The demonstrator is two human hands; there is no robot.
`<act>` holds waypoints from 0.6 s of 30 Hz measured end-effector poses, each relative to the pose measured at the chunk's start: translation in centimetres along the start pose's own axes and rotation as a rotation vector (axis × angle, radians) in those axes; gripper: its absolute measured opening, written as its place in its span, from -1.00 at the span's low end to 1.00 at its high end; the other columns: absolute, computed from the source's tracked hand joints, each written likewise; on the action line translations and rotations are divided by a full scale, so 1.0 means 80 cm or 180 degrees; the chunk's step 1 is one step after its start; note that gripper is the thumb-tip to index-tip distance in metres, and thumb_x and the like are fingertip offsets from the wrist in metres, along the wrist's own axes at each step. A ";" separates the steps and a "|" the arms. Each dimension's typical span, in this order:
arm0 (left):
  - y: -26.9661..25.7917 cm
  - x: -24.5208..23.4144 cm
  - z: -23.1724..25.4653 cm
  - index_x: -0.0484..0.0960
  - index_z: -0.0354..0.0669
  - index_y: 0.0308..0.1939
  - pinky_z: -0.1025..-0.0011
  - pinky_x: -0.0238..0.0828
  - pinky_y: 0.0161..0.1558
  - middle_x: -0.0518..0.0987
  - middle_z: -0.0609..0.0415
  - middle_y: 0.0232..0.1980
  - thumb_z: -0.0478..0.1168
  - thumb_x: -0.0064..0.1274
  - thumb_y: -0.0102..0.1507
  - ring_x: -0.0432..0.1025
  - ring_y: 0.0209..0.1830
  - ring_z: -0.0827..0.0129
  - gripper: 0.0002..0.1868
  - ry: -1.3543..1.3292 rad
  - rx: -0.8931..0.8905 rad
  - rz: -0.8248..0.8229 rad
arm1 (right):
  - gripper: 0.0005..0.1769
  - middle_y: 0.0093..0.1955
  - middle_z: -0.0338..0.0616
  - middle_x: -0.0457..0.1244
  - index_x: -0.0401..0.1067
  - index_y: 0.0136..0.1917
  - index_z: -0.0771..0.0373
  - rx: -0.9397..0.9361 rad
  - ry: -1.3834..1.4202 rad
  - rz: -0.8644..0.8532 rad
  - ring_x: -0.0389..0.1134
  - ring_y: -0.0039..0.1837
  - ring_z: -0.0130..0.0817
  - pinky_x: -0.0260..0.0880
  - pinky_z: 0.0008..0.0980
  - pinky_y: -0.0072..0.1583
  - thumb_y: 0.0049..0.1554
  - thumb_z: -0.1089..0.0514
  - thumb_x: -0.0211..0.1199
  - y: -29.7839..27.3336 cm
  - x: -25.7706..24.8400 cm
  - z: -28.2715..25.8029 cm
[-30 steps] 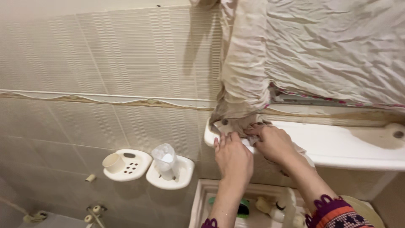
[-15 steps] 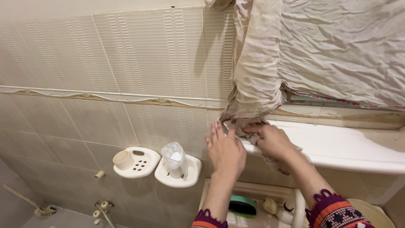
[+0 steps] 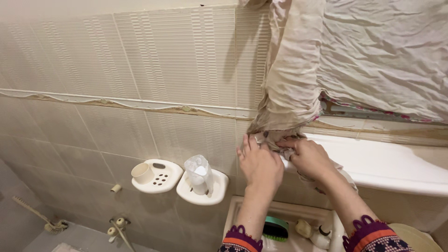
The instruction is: The person cleans a bathroom sink and surrounding fixtures using a cloth and a yellow plastic jug. They wipe the sink basin, faucet, and wall-mounted soap dishes, then rinse the cloth under running water and wring it out before continuing to wipe the surfaces.
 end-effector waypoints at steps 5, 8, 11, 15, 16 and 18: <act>0.008 -0.004 -0.027 0.45 -0.44 0.24 -0.16 -0.14 0.46 0.28 -0.26 0.48 -0.07 -0.10 0.27 0.04 0.56 -0.09 -0.43 0.0038 -0.0245 0.0162 | -0.40 0.15 -0.15 0.43 0.58 0.22 -0.29 0.0058 -0.0040 0.0065 0.47 0.07 -0.03 0.45 -0.11 0.17 -0.05 0.21 0.17 -0.003 -0.001 -0.003; 0.010 -0.008 -0.041 0.42 -0.46 0.26 -0.13 -0.11 0.43 0.30 -0.28 0.45 -0.07 -0.11 0.28 0.06 0.54 -0.10 -0.42 0.0077 -0.0278 0.0338 | -0.41 0.18 -0.21 0.42 0.58 0.22 -0.33 0.0143 -0.0164 0.0126 0.47 0.10 -0.03 0.45 -0.10 0.17 -0.03 0.19 0.16 -0.007 -0.001 -0.008; 0.000 -0.012 -0.039 0.43 -0.43 0.28 -0.03 -0.03 0.46 0.35 -0.30 0.42 -0.15 -0.13 0.31 0.15 0.52 -0.09 -0.48 -0.0296 -0.0095 0.0432 | -0.48 0.16 -0.21 0.43 0.57 0.22 -0.36 0.0250 -0.0294 0.0100 0.45 0.13 -0.04 0.45 -0.08 0.17 0.04 0.11 0.18 -0.010 -0.005 -0.015; -0.023 -0.007 -0.038 0.37 -0.36 0.34 0.12 0.20 0.35 0.33 -0.29 0.46 -0.31 -0.18 0.30 0.29 0.39 -0.13 -0.49 -0.1496 -0.0486 0.0158 | -0.53 0.13 -0.17 0.43 0.55 0.24 -0.38 0.0181 -0.0653 0.0145 0.46 0.11 -0.03 0.46 -0.06 0.14 0.10 0.06 0.17 -0.012 -0.002 -0.029; -0.022 -0.010 -0.035 0.36 -0.37 0.36 0.11 0.20 0.35 0.36 -0.32 0.43 -0.34 -0.18 0.29 0.29 0.40 -0.16 -0.48 -0.1642 -0.0390 0.0388 | -0.55 0.11 -0.14 0.43 0.54 0.25 -0.38 0.0167 -0.0777 0.0161 0.46 0.10 -0.03 0.46 -0.07 0.14 0.13 0.03 0.17 -0.013 0.001 -0.033; -0.021 -0.016 -0.032 0.33 -0.39 0.39 0.09 0.19 0.36 0.43 -0.39 0.37 -0.42 -0.18 0.27 0.29 0.42 -0.21 -0.45 -0.1928 -0.0203 0.0840 | -0.51 0.07 -0.09 0.44 0.53 0.27 -0.40 0.0126 -0.0952 0.0156 0.47 0.09 -0.04 0.47 -0.08 0.14 0.13 0.08 0.14 -0.013 0.008 -0.044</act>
Point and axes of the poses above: each hand's wrist, its own y-axis towards the middle knuckle, its own x-axis out of the palm, z = x × y, the point moved 4 cm from there along y, towards the middle knuckle
